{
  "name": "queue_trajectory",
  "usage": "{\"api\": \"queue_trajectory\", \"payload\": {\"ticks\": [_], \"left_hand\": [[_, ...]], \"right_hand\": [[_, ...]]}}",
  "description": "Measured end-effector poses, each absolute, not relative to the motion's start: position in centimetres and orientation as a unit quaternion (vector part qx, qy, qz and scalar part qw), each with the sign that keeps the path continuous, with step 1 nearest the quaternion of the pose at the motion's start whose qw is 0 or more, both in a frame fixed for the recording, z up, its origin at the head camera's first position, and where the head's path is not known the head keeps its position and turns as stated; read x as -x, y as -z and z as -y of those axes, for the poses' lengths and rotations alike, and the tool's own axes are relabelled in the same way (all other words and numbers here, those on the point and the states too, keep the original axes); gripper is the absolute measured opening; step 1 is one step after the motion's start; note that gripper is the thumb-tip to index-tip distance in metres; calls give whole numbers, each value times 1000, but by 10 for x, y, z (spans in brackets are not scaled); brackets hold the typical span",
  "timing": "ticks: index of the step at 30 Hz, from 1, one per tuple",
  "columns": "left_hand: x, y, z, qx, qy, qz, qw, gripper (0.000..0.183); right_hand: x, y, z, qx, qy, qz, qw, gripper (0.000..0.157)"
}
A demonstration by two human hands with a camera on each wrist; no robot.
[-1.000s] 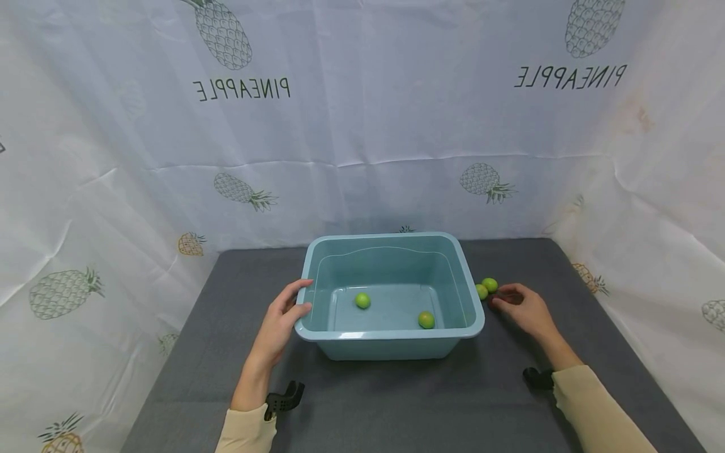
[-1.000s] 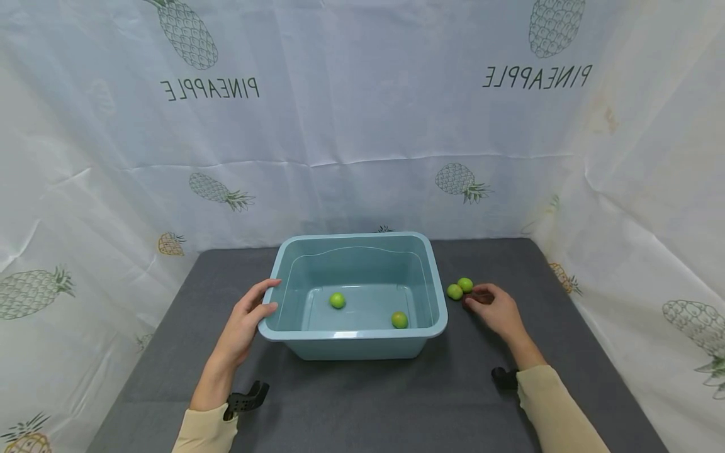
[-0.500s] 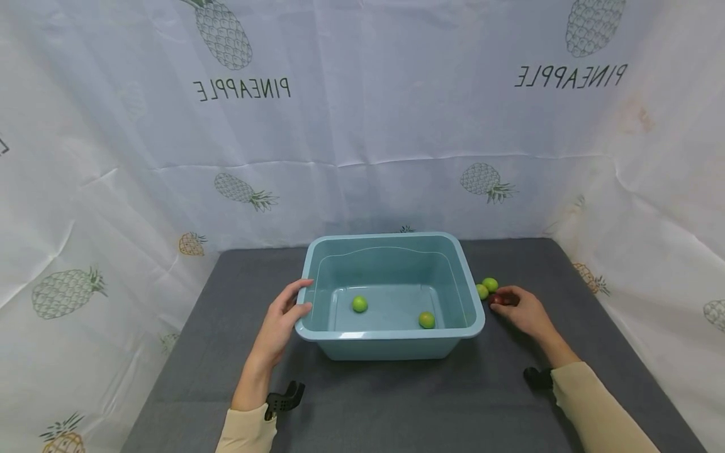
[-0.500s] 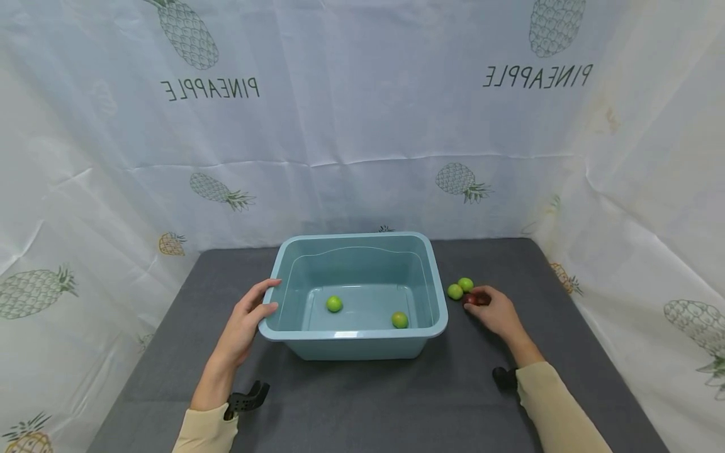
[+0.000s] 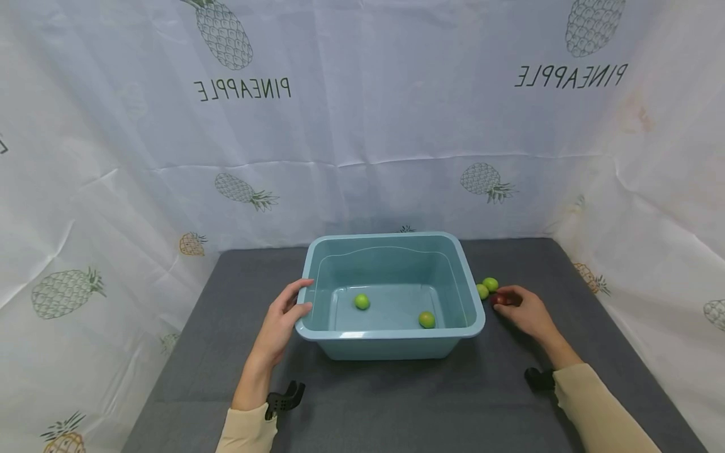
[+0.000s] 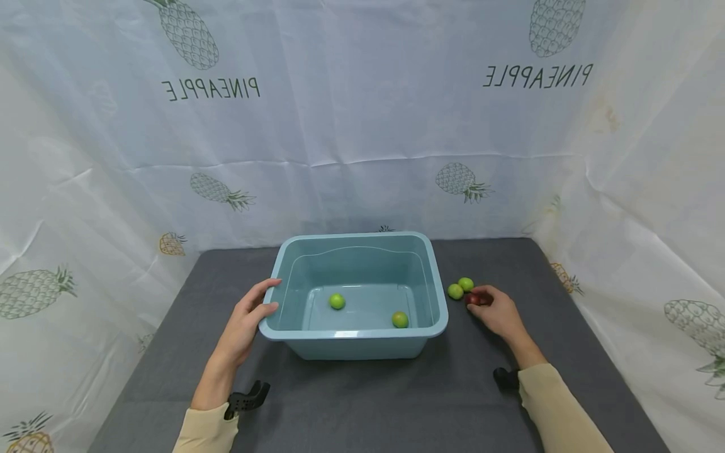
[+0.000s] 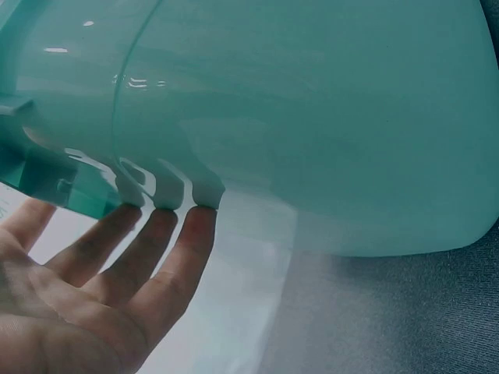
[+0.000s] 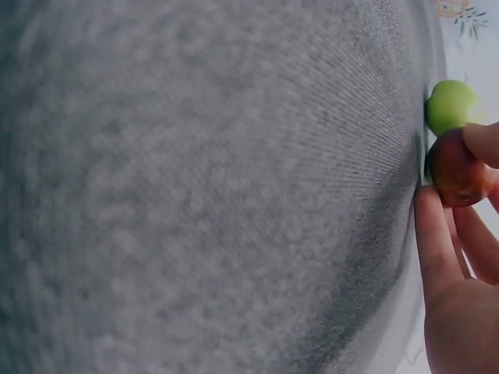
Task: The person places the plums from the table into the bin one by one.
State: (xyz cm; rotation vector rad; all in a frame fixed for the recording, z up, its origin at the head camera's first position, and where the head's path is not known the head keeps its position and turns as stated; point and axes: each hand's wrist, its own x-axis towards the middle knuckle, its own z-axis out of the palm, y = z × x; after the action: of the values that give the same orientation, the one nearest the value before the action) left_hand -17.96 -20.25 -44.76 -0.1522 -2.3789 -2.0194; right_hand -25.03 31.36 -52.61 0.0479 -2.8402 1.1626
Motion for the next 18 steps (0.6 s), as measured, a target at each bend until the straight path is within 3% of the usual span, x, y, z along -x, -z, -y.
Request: {"api": "queue_trajectory", "payload": {"ticks": [18], "left_hand": [[181,447,202,48,644,764,10,45]], "right_hand": [[247,502,-308,-37,-405,912,43,42]]}}
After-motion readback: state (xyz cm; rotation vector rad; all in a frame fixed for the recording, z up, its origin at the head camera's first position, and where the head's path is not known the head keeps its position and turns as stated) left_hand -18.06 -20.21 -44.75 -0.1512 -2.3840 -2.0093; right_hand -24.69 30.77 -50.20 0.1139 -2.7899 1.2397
